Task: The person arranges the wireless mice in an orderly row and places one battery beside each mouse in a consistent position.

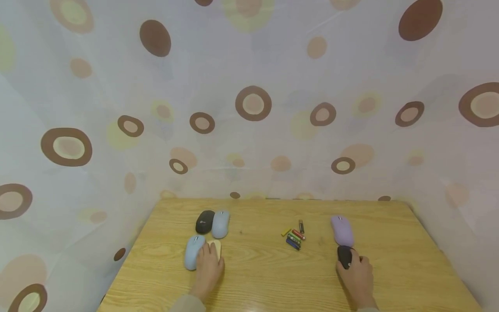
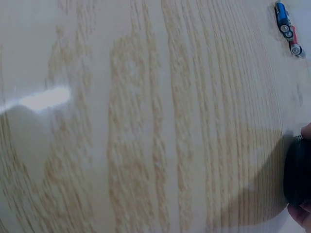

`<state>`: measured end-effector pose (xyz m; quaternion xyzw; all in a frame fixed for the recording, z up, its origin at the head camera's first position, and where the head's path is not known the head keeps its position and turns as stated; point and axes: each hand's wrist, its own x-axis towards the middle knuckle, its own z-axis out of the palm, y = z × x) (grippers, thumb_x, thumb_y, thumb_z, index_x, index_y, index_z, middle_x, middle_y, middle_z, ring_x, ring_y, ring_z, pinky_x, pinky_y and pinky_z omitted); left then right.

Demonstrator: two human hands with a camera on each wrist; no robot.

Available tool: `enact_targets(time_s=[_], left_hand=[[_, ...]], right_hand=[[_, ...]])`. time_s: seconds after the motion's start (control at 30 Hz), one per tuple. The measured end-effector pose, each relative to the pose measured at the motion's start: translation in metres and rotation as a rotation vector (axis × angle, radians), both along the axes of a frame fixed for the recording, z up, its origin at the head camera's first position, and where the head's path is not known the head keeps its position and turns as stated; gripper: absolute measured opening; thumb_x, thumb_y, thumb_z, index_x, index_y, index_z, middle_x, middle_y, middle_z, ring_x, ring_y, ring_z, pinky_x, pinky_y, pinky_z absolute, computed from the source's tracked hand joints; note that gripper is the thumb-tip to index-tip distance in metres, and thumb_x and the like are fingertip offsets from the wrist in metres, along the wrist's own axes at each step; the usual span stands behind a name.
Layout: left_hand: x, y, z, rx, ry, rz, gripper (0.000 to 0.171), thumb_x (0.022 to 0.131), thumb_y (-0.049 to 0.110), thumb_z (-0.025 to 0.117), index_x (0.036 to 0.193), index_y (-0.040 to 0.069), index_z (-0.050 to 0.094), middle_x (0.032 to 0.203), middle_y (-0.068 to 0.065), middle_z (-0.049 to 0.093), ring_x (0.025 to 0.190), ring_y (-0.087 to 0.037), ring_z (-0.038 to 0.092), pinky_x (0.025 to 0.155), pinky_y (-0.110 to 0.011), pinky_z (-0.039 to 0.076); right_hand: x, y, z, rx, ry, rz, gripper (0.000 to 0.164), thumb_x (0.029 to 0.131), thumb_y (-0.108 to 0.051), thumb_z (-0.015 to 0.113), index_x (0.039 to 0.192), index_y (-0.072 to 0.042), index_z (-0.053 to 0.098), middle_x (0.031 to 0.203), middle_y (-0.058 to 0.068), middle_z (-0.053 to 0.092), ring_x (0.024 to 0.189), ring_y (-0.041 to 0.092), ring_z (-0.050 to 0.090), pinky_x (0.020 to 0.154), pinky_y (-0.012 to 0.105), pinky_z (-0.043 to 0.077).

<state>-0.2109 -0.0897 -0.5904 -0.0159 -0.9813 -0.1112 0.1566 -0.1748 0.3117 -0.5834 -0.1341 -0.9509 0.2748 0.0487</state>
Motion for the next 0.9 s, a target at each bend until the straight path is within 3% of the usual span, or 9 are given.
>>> enact_targets(time_s=[0.37, 0.63, 0.9], left_hand=[[0.001, 0.004, -0.001, -0.007, 0.03, 0.029, 0.052, 0.074, 0.017, 0.073, 0.112, -0.011, 0.051, 0.105, -0.023, 0.044, 0.094, -0.034, 0.044, 0.082, -0.042, 0.04], [0.0, 0.005, -0.001, -0.023, 0.043, 0.039, 0.05, 0.074, 0.016, 0.072, 0.112, -0.011, 0.052, 0.106, -0.024, 0.044, 0.094, -0.033, 0.043, 0.081, -0.042, 0.04], [0.0, 0.006, -0.002, -0.011, 0.088, 0.033, 0.047, 0.072, 0.011, 0.071, 0.109, -0.012, 0.053, 0.104, -0.025, 0.045, 0.093, -0.035, 0.044, 0.08, -0.043, 0.039]], right_hand=[[0.004, -0.018, 0.005, 0.019, 0.071, 0.011, 0.062, 0.082, -0.025, 0.063, 0.123, 0.015, 0.039, 0.108, 0.044, 0.039, 0.096, 0.059, 0.044, 0.077, 0.061, 0.04], [0.01, -0.031, 0.005, 0.042, 0.07, 0.006, 0.061, 0.081, -0.027, 0.064, 0.121, 0.014, 0.044, 0.106, 0.043, 0.042, 0.094, 0.055, 0.047, 0.074, 0.06, 0.042], [0.016, -0.036, -0.002, 0.054, 0.214, -0.008, 0.055, 0.076, -0.02, 0.071, 0.113, 0.015, 0.051, 0.096, 0.041, 0.047, 0.083, 0.051, 0.052, 0.067, 0.056, 0.045]])
